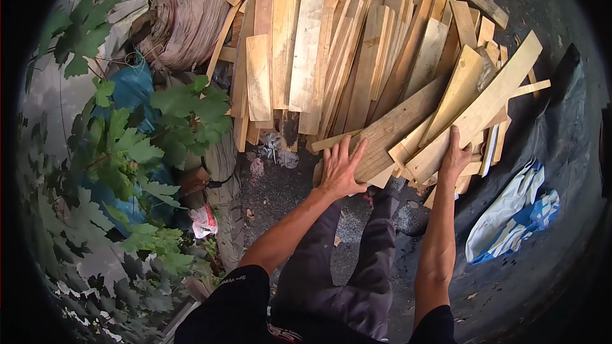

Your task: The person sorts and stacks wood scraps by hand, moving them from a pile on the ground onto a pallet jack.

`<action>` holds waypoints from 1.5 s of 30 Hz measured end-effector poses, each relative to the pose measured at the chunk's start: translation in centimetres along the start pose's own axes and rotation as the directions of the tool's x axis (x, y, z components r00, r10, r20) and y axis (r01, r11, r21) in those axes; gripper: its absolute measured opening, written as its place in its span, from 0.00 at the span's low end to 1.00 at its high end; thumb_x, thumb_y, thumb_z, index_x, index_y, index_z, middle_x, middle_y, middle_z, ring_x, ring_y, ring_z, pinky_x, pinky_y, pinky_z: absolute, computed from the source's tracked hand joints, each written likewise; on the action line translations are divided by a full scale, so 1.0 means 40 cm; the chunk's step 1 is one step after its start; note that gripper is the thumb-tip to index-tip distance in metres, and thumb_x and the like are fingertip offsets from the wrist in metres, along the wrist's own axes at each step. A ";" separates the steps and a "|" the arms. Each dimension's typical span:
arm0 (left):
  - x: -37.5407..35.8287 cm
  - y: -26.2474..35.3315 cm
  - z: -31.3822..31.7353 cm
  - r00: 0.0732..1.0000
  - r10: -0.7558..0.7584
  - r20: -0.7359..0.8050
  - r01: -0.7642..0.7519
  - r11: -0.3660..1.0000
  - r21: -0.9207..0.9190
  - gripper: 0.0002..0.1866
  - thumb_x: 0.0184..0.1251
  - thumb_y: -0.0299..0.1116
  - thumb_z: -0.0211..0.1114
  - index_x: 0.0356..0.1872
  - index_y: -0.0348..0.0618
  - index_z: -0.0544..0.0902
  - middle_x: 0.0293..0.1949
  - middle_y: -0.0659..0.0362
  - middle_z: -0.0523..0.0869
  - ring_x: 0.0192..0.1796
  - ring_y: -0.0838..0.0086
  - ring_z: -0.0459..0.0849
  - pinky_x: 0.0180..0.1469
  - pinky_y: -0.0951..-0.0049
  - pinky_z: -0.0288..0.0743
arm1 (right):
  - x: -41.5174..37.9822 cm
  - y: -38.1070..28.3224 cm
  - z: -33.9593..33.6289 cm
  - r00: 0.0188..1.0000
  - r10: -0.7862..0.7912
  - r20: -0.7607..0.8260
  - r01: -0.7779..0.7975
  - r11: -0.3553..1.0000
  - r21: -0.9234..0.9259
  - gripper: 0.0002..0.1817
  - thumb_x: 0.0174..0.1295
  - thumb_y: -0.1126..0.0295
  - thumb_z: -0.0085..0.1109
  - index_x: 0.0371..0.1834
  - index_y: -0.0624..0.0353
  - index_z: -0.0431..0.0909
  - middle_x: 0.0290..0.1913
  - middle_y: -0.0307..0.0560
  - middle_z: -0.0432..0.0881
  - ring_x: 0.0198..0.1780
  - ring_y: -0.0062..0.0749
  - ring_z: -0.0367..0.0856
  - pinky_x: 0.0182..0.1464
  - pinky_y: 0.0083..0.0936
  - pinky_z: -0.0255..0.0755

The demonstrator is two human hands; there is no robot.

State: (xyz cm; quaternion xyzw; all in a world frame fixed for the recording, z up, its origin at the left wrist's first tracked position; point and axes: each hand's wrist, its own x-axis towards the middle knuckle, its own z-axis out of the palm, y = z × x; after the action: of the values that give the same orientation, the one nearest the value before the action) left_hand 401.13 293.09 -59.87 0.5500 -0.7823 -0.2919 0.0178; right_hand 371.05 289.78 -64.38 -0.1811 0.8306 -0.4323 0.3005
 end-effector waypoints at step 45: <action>-0.277 0.259 -0.147 0.791 -0.167 0.588 0.588 -0.056 -0.807 0.43 0.54 0.49 0.81 0.65 0.32 0.73 0.58 0.51 0.83 0.61 0.65 0.81 0.64 0.63 0.76 | -0.511 -0.173 -0.365 0.726 -0.143 0.673 0.168 0.985 0.028 0.20 0.74 0.62 0.53 0.55 0.72 0.78 0.70 0.66 0.65 0.72 0.54 0.65 0.71 0.37 0.62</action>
State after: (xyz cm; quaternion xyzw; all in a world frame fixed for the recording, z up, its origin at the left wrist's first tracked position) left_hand 398.73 302.51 -46.83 0.5307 -0.1753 -0.8105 0.1750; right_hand 377.16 306.28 -45.15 -0.3991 0.6554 -0.3469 0.5393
